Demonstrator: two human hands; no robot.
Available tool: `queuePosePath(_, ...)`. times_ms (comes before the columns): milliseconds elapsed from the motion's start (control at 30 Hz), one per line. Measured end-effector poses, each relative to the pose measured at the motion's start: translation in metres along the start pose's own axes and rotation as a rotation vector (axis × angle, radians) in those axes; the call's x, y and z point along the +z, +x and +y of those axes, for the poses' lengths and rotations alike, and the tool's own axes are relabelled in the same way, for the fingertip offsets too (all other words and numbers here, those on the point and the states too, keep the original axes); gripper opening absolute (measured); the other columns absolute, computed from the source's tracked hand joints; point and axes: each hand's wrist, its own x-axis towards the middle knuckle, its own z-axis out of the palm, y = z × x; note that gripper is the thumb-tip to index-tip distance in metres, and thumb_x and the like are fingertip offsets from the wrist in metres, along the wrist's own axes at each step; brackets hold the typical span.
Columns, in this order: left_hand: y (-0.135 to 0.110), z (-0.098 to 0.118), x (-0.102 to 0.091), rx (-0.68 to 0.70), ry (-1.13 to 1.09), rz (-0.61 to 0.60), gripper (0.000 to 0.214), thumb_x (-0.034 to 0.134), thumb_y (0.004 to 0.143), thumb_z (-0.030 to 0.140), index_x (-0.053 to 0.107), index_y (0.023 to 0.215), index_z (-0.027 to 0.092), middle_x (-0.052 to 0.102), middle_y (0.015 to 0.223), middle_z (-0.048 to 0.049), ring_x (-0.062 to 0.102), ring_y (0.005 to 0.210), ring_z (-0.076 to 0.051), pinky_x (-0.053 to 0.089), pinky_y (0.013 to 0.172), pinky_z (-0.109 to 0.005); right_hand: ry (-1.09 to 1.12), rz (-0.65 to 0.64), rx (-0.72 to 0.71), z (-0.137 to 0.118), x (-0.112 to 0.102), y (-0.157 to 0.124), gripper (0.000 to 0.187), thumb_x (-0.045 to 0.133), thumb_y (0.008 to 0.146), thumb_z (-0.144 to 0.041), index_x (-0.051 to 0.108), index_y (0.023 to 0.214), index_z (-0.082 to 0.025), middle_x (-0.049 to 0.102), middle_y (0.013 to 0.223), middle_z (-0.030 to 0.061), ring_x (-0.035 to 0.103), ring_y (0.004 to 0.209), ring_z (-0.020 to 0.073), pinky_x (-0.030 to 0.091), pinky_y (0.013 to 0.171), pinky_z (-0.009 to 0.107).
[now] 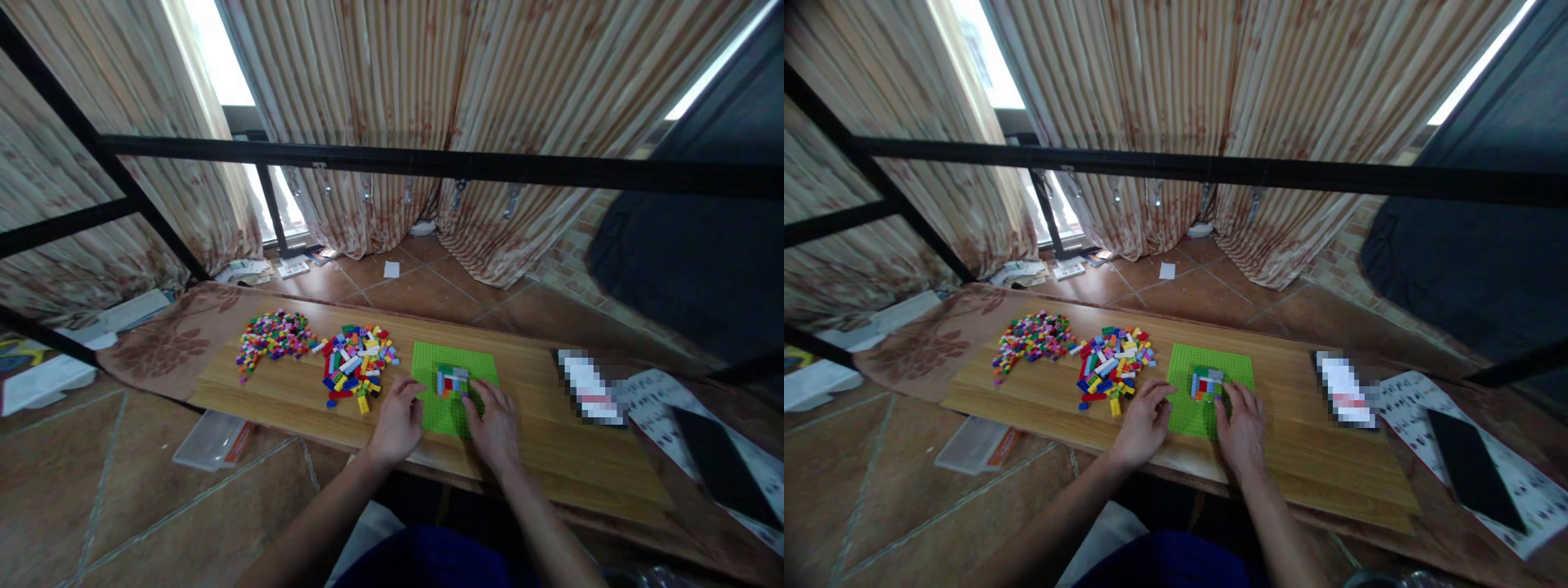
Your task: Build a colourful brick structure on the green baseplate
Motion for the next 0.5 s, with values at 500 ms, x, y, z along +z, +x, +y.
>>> queuePosePath(500, -0.035, -0.071, -0.111, -0.171, 0.374, 0.427, 0.026, 0.049, 0.088, 0.019, 0.065, 0.108, 0.021, 0.060, 0.111, -0.0087, 0.061, 0.102, -0.021, 0.053, 0.090, -0.037, 0.223, -0.210, -0.237, -0.109, 0.051, 0.032, 0.028, 0.045, 0.093, -0.025, 0.066, 0.109, -0.020, 0.064, 0.112, 0.0086, 0.053, 0.105, 0.0241, 0.042, 0.092, 0.040)
